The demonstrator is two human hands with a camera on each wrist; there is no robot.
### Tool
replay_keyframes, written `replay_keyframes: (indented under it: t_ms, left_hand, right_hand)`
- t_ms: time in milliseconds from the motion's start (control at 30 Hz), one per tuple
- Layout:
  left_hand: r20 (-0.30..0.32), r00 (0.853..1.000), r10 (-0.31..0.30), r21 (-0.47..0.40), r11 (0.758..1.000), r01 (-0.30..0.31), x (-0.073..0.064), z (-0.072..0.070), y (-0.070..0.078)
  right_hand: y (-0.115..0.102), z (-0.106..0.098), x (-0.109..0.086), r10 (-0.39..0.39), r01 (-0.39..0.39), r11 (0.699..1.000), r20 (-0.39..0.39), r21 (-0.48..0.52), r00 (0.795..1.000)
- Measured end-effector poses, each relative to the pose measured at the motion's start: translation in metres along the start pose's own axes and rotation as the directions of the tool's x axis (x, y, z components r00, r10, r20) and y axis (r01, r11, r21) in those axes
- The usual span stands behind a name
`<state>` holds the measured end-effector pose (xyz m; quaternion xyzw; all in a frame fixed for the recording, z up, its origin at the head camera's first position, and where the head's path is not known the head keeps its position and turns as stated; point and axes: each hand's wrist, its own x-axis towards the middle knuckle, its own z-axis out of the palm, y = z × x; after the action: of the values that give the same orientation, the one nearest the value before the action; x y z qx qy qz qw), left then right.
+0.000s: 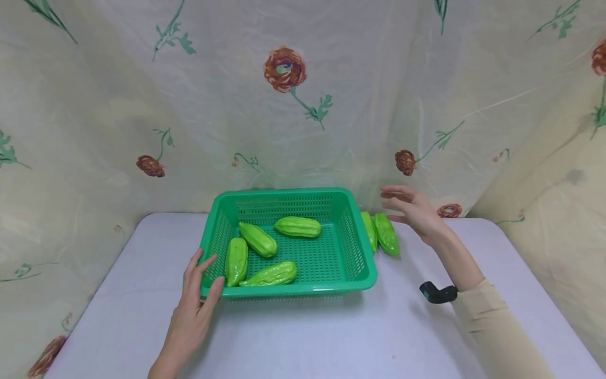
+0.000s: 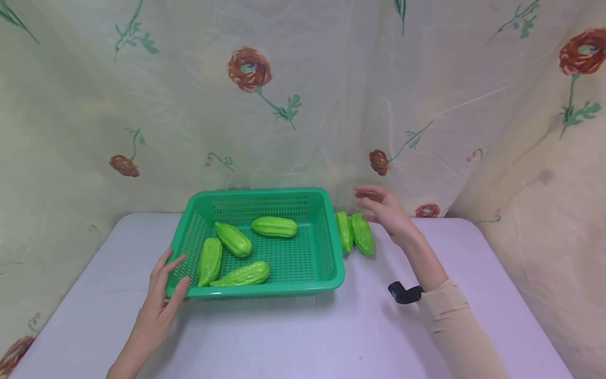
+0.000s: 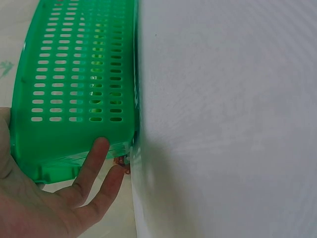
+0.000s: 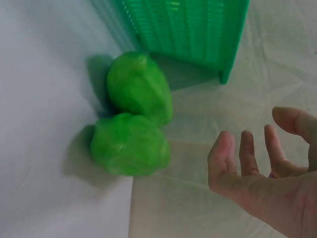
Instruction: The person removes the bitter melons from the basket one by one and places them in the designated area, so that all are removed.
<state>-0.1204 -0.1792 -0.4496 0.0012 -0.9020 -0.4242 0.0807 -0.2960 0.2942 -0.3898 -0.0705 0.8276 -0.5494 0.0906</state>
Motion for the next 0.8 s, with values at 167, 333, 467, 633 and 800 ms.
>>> replay_keyframes:
  t_ms: [167,333,467,633,800]
  left_hand:
    - [-0.004,1.000,0.004,-0.001,1.000,-0.004,0.000,0.000,0.000]
    - [-0.003,1.000,0.004,-0.008,1.000,-0.004,0.000,0.000,0.000]
    - [0.000,1.000,0.000,-0.012,1.000,0.000,0.001,0.000,0.000]
    - [0.000,1.000,0.005,-0.009,1.000,-0.005,0.001,0.000,-0.001]
    - [-0.003,1.000,0.009,-0.006,1.000,-0.009,0.000,0.000,-0.001]
  right_hand:
    - [-0.014,0.004,0.000,-0.004,0.003,1.000,0.055,0.019,0.998]
    - [-0.033,0.008,0.002,-0.017,0.014,1.000,0.101,0.024,0.995]
    - [-0.051,0.014,0.002,-0.036,0.031,0.999,0.136,0.039,0.990]
    - [-0.069,0.027,0.001,-0.044,0.041,0.999,0.195,0.020,0.980]
    - [-0.080,0.041,0.002,-0.059,0.055,0.998,0.232,0.021,0.971]
